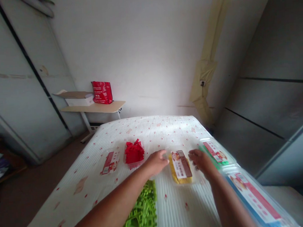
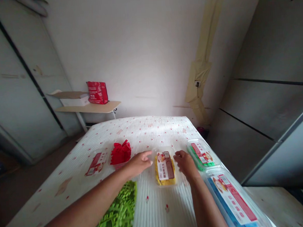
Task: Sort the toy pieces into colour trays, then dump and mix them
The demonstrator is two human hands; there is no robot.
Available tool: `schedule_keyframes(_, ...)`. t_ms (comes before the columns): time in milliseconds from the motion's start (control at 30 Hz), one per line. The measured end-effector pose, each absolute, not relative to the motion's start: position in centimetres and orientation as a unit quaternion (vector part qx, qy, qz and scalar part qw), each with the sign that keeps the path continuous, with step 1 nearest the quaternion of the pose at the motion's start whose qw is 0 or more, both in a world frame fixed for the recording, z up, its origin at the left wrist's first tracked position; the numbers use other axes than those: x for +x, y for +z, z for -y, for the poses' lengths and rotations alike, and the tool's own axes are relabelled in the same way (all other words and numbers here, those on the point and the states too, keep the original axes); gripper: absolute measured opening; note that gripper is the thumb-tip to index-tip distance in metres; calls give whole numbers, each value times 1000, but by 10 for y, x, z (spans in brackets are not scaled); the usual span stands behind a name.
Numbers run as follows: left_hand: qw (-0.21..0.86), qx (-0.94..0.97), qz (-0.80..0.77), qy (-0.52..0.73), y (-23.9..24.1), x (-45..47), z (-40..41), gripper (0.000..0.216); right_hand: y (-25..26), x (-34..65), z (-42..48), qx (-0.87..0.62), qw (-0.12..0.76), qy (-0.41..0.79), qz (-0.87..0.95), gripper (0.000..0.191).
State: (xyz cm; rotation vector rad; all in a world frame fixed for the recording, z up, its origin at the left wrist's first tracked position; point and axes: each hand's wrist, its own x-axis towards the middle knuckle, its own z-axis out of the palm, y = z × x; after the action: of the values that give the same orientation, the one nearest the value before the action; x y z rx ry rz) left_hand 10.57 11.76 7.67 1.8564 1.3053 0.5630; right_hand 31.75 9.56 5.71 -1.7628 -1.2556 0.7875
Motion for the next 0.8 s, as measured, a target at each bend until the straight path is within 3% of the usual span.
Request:
schedule_keyframes(367, 535, 610, -521, 264, 81, 109, -120, 44, 54, 307, -95, -661, 472, 353, 464, 29)
schedule_keyframes(633, 498, 630, -536, 259, 81, 100, -126, 46, 57, 295, -90, -658, 457, 397, 447, 38)
schedule_keyframes(800, 420, 677, -529, 291, 105, 61, -109, 37, 51, 297, -85, -651, 450, 409, 454, 24)
